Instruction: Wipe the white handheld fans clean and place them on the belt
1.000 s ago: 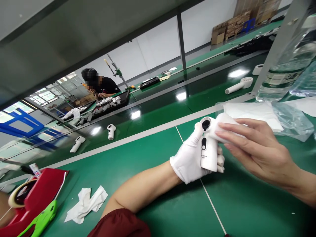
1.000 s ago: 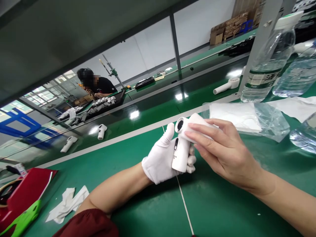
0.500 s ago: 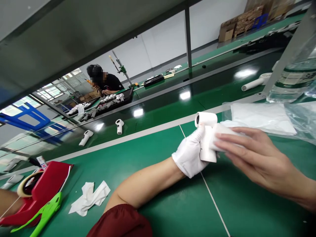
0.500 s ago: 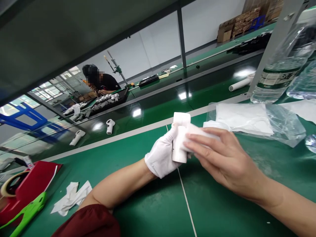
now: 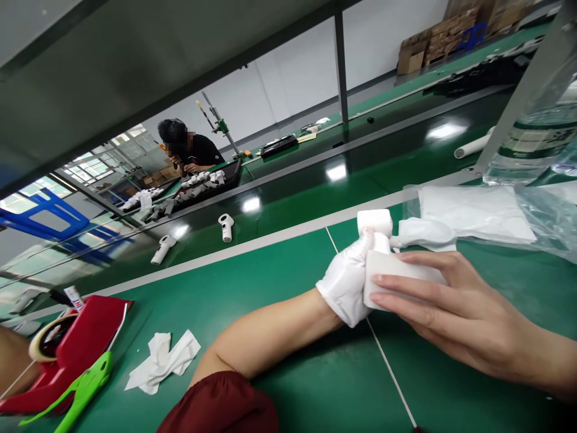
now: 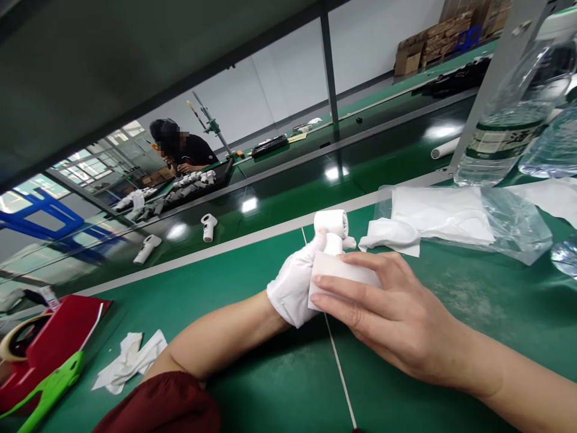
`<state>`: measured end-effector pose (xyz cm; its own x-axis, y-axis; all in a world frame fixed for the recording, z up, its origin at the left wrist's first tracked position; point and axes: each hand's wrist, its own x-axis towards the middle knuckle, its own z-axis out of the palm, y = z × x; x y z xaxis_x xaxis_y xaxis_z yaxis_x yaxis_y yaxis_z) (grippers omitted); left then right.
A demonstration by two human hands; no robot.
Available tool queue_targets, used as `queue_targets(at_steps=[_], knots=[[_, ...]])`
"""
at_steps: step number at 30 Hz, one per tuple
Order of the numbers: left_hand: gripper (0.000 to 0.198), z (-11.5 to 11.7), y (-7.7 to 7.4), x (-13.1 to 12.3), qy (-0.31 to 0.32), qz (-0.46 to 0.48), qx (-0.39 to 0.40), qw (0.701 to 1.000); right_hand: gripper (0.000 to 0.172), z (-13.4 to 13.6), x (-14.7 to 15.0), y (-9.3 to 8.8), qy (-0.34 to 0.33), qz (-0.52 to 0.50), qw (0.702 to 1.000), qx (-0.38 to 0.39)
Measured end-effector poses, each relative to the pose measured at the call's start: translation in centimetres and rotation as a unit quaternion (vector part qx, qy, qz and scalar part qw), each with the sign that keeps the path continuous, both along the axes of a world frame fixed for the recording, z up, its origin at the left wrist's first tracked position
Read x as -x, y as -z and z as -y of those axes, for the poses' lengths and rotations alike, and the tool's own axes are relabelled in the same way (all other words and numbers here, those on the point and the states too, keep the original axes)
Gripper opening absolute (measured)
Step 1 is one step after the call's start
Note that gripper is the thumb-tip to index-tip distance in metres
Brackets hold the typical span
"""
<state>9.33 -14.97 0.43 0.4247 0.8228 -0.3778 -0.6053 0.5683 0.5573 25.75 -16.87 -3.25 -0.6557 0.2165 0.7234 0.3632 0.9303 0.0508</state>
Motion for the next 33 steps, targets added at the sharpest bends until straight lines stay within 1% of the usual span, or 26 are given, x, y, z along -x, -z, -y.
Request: queue_targets(at_steps=[3, 7, 10, 13, 16, 19, 22, 24, 27, 30, 33], knots=[[0.048, 0.1, -0.3, 0.0, -0.006, -0.002, 0.021, 1.0, 0.052, -0.4, -0.5, 0.2, 0.01, 0.009, 1.0, 0.005], [0.053, -0.1, -0.8, 0.4, -0.012, -0.007, 0.018, 1.0, 0.058, -1.0, -1.1, 0.3, 0.006, -0.003, 1.0, 0.004], [0.053, -0.1, -0.6, 0.3, -0.027, -0.01, 0.015, 0.999, 0.06, -0.8, -0.7, 0.2, 0.007, -0.015, 1.0, -0.002], [0.05, 0.1, -0.4, -0.1, -0.025, -0.009, 0.012, 1.0, 0.057, -0.4, -0.3, 0.0, 0.015, -0.012, 1.0, -0.007], [0.048, 0.1, -0.3, -0.1, -0.042, -0.009, 0.016, 0.999, 0.057, -0.5, -0.5, 0.1, 0.029, 0.0, 0.999, -0.016], [0.05, 0.0, -0.3, 0.0, -0.058, -0.009, 0.021, 0.998, 0.061, -0.7, -0.9, 0.3, 0.029, -0.006, 0.999, -0.019], [0.055, 0.3, -0.3, -0.1, -0.039, 0.019, 0.041, 0.998, 0.062, -0.5, -0.6, 0.2, 0.026, -0.021, 0.999, -0.016], [0.059, 0.6, -0.4, -0.3, -0.002, 0.046, 0.04, 0.998, 0.058, -0.2, -0.2, 0.1, 0.023, -0.022, 0.999, -0.015], [0.054, 0.7, -0.8, -0.5, 0.028, 0.048, 0.032, 0.998, 0.051, 0.0, 0.1, 0.0, 0.025, -0.011, 0.999, -0.024], [0.052, 0.4, -0.9, -0.3, 0.014, 0.057, 0.035, 0.998, 0.053, -0.2, -0.2, 0.1, 0.037, -0.003, 0.999, -0.036], [0.06, 0.0, -0.6, -0.1, -0.009, 0.037, 0.025, 0.999, 0.055, -0.6, -0.7, 0.2, 0.046, 0.005, 0.998, -0.044]])
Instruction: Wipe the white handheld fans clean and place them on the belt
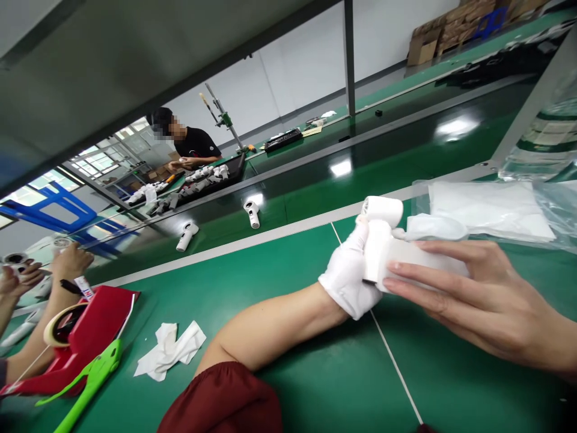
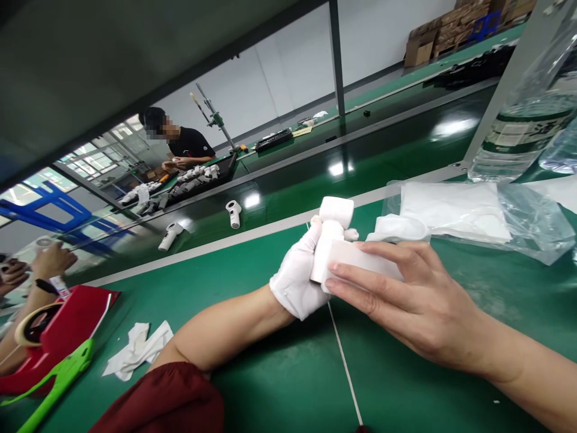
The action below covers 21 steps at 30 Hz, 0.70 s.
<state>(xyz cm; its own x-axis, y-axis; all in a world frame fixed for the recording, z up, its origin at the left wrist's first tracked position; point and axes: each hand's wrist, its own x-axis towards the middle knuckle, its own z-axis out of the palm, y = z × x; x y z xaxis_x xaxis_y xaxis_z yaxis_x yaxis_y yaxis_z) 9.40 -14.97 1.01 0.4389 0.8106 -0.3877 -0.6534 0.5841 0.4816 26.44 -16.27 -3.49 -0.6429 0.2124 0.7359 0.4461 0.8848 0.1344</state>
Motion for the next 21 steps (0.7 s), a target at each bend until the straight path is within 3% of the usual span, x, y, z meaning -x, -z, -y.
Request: queue_targets(at_steps=[3, 8, 17, 21], knots=[[0.064, 0.18, 0.17, -0.06, -0.012, -0.021, -0.015, 1.0, 0.059, 0.05, 0.05, -0.07, 0.011, -0.009, 1.0, 0.001], [0.048, 0.92, -0.29, 0.02, 0.029, 0.002, -0.058, 0.998, 0.054, 0.63, 0.77, -0.44, 0.024, -0.014, 0.999, -0.021], [0.04, 0.59, -0.47, 0.42, -0.044, -0.033, -0.026, 0.998, 0.055, 0.55, 0.02, -0.36, 0.03, -0.027, 0.998, -0.038], [0.038, 0.71, -0.39, -0.04, -0.001, -0.043, -0.002, 0.999, 0.051, 0.83, 0.65, -0.68, 0.032, -0.016, 0.999, -0.035]])
